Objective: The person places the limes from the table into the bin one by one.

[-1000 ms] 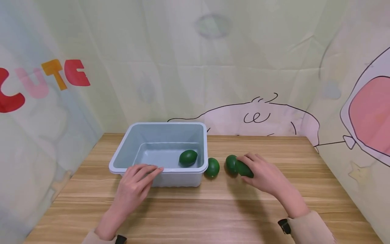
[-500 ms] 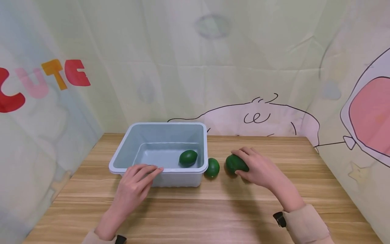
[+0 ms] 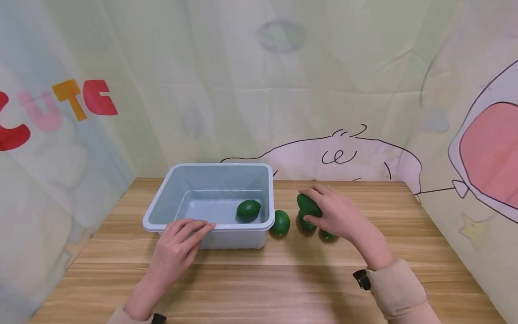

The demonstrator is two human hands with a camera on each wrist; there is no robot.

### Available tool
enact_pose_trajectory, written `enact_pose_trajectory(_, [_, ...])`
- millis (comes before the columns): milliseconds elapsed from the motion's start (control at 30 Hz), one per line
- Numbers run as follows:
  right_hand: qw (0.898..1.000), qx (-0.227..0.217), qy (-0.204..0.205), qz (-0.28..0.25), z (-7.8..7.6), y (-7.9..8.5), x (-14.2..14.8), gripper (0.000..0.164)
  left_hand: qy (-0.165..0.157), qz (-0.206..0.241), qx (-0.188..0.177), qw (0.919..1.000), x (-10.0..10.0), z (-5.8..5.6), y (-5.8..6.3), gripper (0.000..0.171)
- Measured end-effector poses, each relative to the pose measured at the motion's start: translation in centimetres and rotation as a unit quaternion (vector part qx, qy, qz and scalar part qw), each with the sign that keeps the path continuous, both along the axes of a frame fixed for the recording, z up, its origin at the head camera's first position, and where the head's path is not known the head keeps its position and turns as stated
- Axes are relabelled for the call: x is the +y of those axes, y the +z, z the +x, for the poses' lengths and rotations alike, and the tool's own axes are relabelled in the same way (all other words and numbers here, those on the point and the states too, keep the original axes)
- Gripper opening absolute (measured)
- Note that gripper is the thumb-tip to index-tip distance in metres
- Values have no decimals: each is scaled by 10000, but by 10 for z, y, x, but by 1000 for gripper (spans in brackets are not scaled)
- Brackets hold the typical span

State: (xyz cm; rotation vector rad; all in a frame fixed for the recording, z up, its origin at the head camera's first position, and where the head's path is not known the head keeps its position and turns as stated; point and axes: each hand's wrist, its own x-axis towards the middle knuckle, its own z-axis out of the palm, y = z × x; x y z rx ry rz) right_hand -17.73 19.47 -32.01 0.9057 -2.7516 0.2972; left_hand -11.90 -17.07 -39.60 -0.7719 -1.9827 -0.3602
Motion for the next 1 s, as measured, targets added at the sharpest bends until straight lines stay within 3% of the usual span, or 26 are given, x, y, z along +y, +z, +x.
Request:
enact_pose_trajectory(700, [9997,85,206,52,-5,29,-23,58,-42,-21,-80,10000,-1,0,0,38])
enact_pose_trajectory(1000, [9983,234,536,24,-7,38,-35,58,-1,-39,-53,10000,-1,0,-1,37])
